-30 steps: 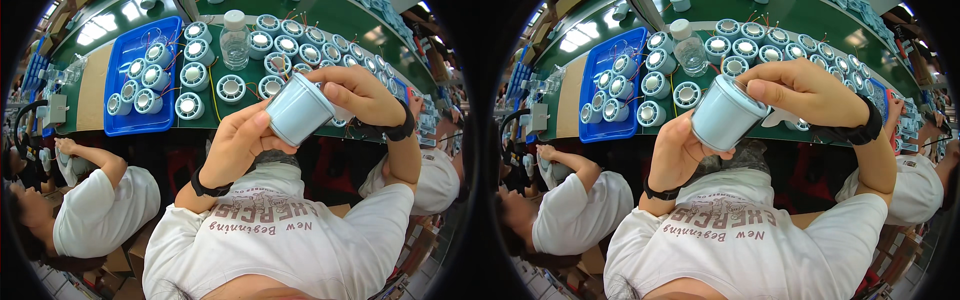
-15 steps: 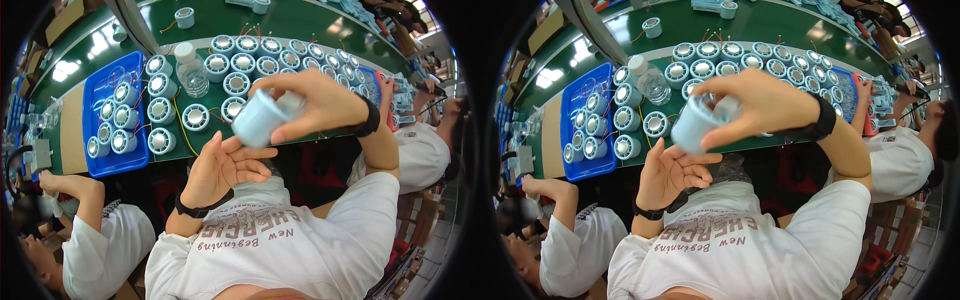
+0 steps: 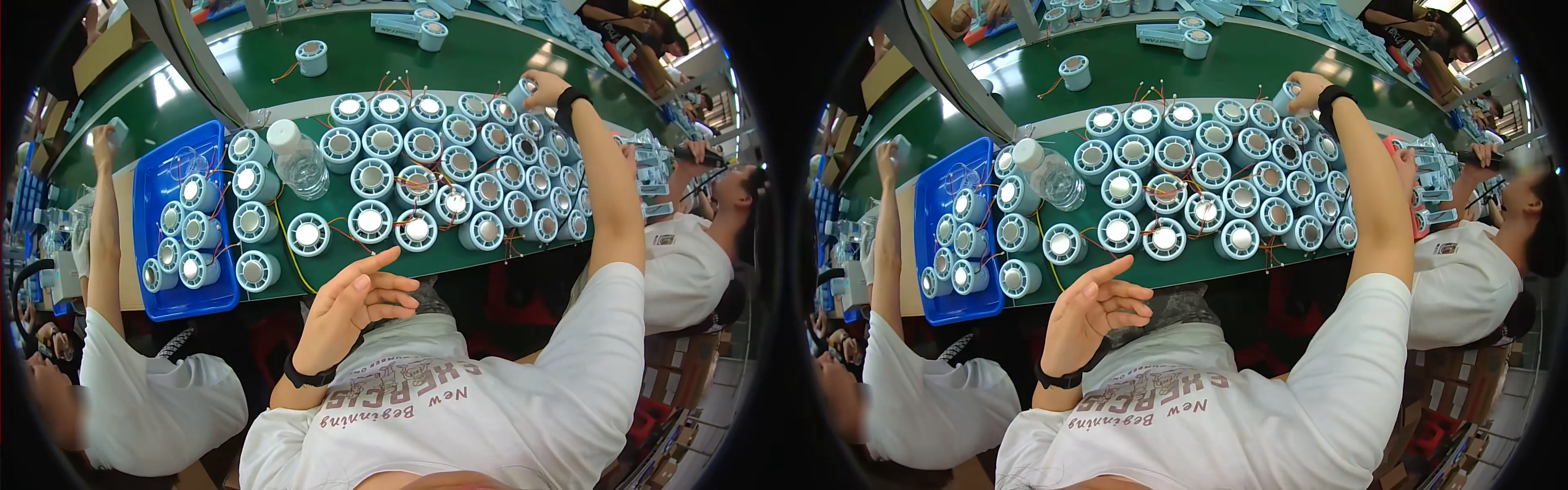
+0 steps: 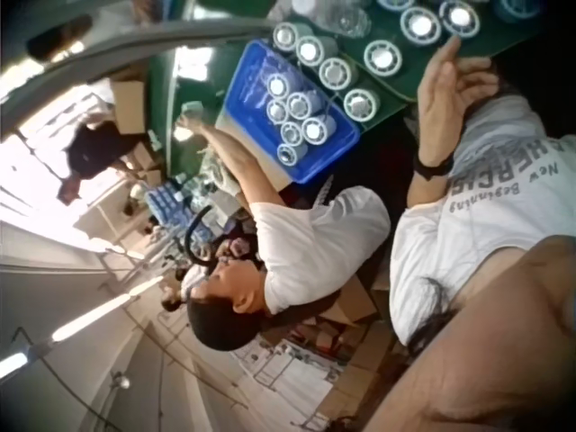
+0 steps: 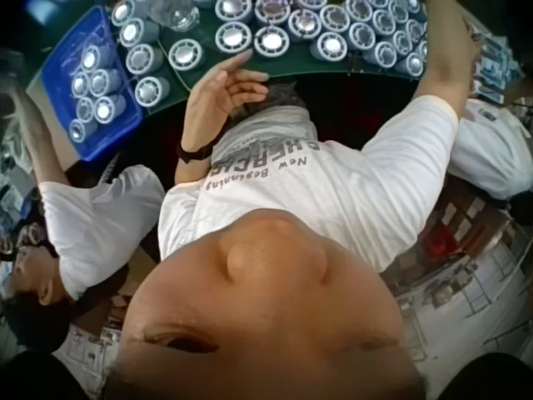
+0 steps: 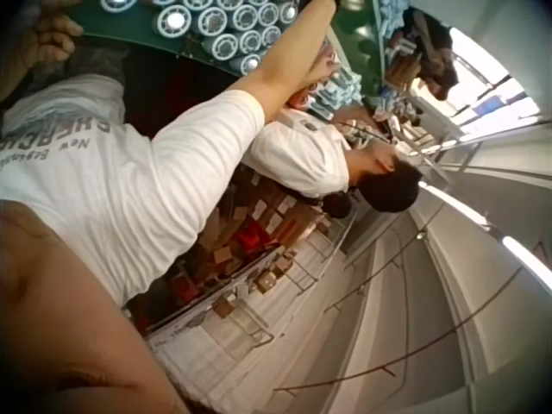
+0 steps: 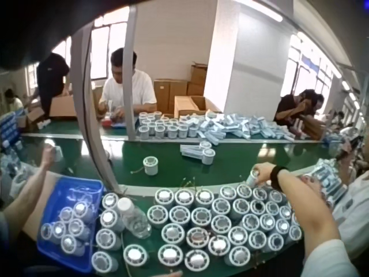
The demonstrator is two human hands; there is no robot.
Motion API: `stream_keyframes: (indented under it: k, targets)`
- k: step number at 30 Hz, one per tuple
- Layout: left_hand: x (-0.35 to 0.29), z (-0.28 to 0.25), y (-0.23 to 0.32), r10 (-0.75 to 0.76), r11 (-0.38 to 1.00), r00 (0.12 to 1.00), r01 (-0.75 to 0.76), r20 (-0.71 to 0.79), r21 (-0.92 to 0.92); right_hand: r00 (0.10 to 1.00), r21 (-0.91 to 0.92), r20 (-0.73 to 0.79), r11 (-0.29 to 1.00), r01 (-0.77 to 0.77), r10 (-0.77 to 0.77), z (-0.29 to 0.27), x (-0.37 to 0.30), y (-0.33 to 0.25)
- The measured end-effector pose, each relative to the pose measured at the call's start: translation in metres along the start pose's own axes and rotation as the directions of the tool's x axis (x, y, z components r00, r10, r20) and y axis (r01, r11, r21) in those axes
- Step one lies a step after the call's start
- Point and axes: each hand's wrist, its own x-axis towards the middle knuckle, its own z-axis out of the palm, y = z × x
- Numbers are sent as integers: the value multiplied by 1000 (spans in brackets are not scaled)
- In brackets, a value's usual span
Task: Assemble small cylindrical fan or filter units by fitting lids and organizing them on the production line.
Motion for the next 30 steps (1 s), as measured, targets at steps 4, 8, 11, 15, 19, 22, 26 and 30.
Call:
stream_keyframes:
  k: [4,8,11,15,19,22,26,30]
  targets:
    - [5,-9,-1,-5,1000,1000,5,6,7,978,79,202,994,-73,56,-12,-9,-26]
    - [10,-11,1,-12,1000,1000,13,20,-13,972,93,220,990,-109,87,-15,-12,-23]
    - [11,-15,0,-6,1000,1000,7,29,-18,959,118,237,975,-188,156,-19,-9,-30]
    - [8,-20,-1,5,1000,1000,-4,29,-24,926,128,263,942,-312,271,-17,-3,-34]
    - [7,-25,0,3,1000,999,-3,40,-14,964,-60,132,972,-225,232,-26,13,-29]
    - [5,-31,1,3,1000,999,-2,42,-16,972,-273,79,943,-191,220,-57,31,-48]
    - [4,-37,3,0,1000,999,1,47,-28,994,-326,-13,940,98,-108,-92,54,-121]
    - [1,-42,6,4,1000,1000,-3,25,-27,956,-220,-31,935,278,-291,-88,93,-220]
